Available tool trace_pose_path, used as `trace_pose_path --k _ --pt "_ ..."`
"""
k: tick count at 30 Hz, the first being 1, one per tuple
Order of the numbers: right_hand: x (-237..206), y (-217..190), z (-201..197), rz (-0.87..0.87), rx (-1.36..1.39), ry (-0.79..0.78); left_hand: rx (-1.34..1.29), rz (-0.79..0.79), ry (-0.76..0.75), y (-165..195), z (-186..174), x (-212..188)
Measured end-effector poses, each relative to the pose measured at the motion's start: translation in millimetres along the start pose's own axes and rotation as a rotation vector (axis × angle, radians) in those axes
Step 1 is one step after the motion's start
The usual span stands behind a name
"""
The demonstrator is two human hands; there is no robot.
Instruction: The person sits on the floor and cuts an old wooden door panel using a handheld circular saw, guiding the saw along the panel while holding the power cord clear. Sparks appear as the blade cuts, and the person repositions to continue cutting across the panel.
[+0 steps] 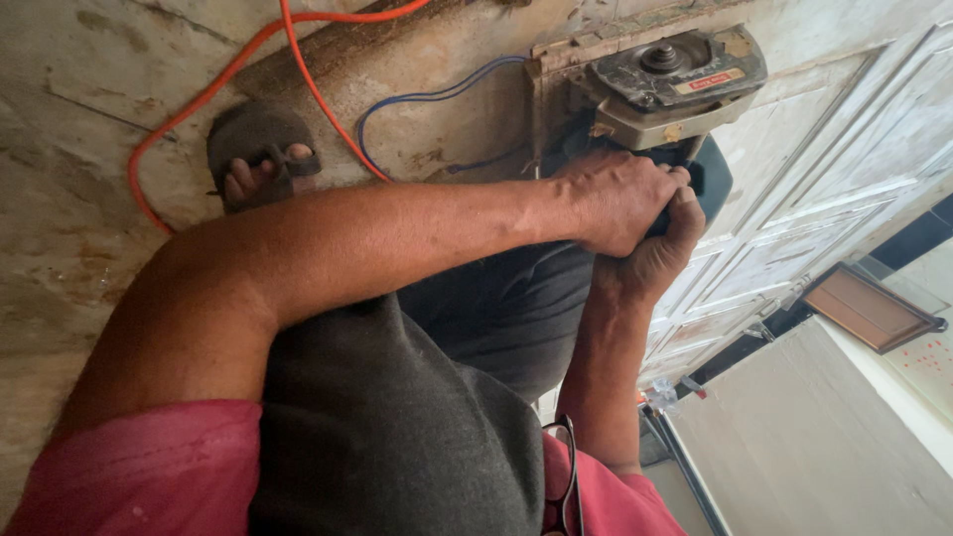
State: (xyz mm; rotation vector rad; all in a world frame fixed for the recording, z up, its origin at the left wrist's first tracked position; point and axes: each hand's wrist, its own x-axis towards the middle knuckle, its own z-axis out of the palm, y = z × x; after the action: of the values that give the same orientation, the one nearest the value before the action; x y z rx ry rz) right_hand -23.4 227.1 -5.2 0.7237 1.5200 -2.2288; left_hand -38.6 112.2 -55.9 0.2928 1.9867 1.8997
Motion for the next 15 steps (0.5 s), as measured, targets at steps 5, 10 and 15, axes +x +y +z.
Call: trace_pose_path --k 5,10,15 --pt "2.4 0.6 -6.3 0.004 -0.004 0.031 0.001 -0.002 0.008 -0.5 1.8 0.7" --pt "3.8 1.2 -9.9 -0.014 -0.025 0.026 0.000 0.010 0.026 -2.0 3.9 1.5" --pt "4.9 0.2 -8.0 0.020 -0.009 -0.002 0.007 0.017 0.024 -3.5 4.9 3.4"
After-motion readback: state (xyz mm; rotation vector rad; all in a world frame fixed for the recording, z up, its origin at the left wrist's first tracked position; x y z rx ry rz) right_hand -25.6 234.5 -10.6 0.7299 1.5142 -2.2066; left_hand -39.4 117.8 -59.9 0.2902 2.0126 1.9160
